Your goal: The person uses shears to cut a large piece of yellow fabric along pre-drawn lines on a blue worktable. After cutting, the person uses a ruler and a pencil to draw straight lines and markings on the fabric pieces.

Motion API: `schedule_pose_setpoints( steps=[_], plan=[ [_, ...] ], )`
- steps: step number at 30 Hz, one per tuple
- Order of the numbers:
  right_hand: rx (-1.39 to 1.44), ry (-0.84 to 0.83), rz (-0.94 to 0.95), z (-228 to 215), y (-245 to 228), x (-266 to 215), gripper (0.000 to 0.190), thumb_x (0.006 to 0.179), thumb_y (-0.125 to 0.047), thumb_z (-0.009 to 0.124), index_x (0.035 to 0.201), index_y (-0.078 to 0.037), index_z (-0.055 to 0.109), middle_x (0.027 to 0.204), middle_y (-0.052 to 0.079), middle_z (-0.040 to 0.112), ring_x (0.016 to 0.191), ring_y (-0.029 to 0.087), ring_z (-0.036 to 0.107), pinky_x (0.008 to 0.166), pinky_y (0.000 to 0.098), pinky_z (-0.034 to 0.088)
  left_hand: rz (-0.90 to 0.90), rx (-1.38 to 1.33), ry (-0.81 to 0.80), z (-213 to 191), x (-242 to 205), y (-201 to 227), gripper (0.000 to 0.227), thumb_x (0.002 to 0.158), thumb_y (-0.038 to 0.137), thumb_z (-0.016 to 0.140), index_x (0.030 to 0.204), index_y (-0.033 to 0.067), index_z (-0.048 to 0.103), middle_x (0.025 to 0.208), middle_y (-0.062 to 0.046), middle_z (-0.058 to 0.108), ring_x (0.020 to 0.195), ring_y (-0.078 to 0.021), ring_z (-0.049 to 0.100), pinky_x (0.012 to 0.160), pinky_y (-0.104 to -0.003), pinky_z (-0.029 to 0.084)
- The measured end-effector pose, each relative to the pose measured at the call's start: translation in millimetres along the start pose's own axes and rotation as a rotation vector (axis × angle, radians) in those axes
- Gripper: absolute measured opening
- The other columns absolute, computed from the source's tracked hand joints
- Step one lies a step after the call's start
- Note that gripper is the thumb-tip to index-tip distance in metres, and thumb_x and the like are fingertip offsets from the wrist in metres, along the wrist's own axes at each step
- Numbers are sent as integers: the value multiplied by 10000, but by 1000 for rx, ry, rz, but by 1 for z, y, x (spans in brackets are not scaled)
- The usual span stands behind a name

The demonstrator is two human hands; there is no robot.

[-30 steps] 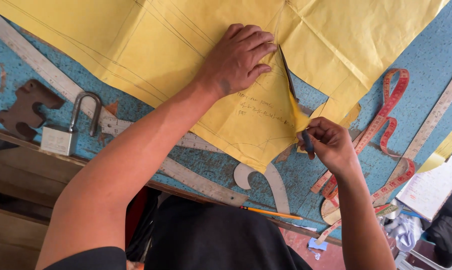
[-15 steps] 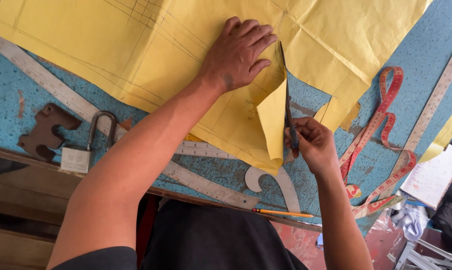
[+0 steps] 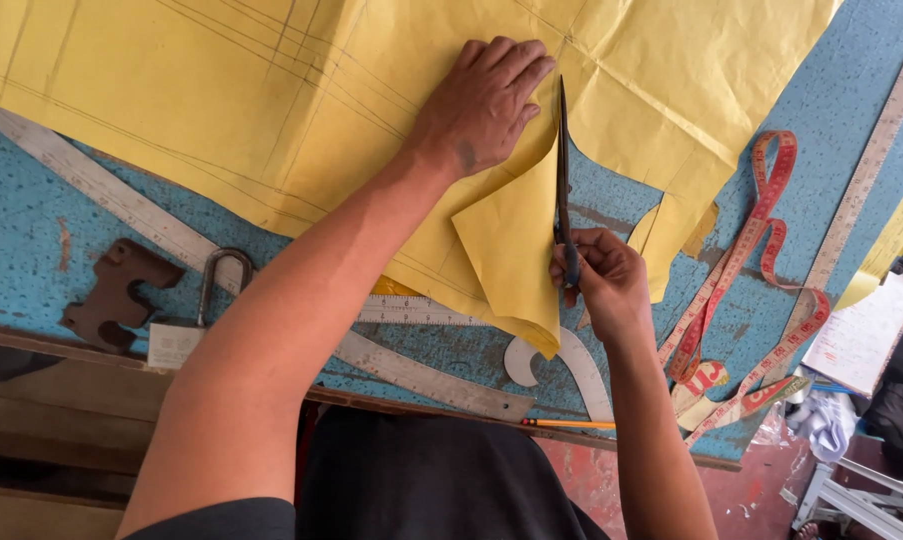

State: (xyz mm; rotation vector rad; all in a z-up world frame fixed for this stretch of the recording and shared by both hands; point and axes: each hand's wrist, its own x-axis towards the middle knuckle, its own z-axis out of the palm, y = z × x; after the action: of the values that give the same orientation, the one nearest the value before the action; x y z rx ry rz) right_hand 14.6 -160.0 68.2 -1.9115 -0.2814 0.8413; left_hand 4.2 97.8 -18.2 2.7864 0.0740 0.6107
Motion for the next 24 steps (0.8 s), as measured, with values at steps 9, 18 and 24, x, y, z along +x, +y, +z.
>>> schedule_pose_setpoints(
  steps=[9, 18, 24],
  plan=[
    [103, 64, -14, 29, -10, 13, 69, 953, -67, 689, 988, -16, 659, 691, 80, 663, 564, 121, 594, 413, 237, 429, -12, -96, 31, 2, -1, -2, 422, 1075, 189, 477, 1465, 28, 501, 1442, -101, 539, 1256, -275, 494, 1001, -428, 414],
    [167, 123, -37, 45, -25, 37, 97, 932, -104, 701, 956, -23, 652, 706, 83, 663, 554, 145, 604, 413, 254, 439, -39, -181, 13, -4, 1, -2, 440, 1062, 188, 383, 1454, 28, 502, 1448, -111, 548, 1272, -282, 490, 1020, -449, 403],
    [171, 99, -51, 46, -26, 38, 94, 938, -94, 708, 960, -31, 642, 719, 73, 668, 564, 123, 594, 418, 231, 422, -74, -222, -81, 3, 5, -4, 470, 1081, 237, 323, 1512, 83, 428, 1498, -106, 516, 1349, -287, 464, 1119, -476, 369]
  ],
)
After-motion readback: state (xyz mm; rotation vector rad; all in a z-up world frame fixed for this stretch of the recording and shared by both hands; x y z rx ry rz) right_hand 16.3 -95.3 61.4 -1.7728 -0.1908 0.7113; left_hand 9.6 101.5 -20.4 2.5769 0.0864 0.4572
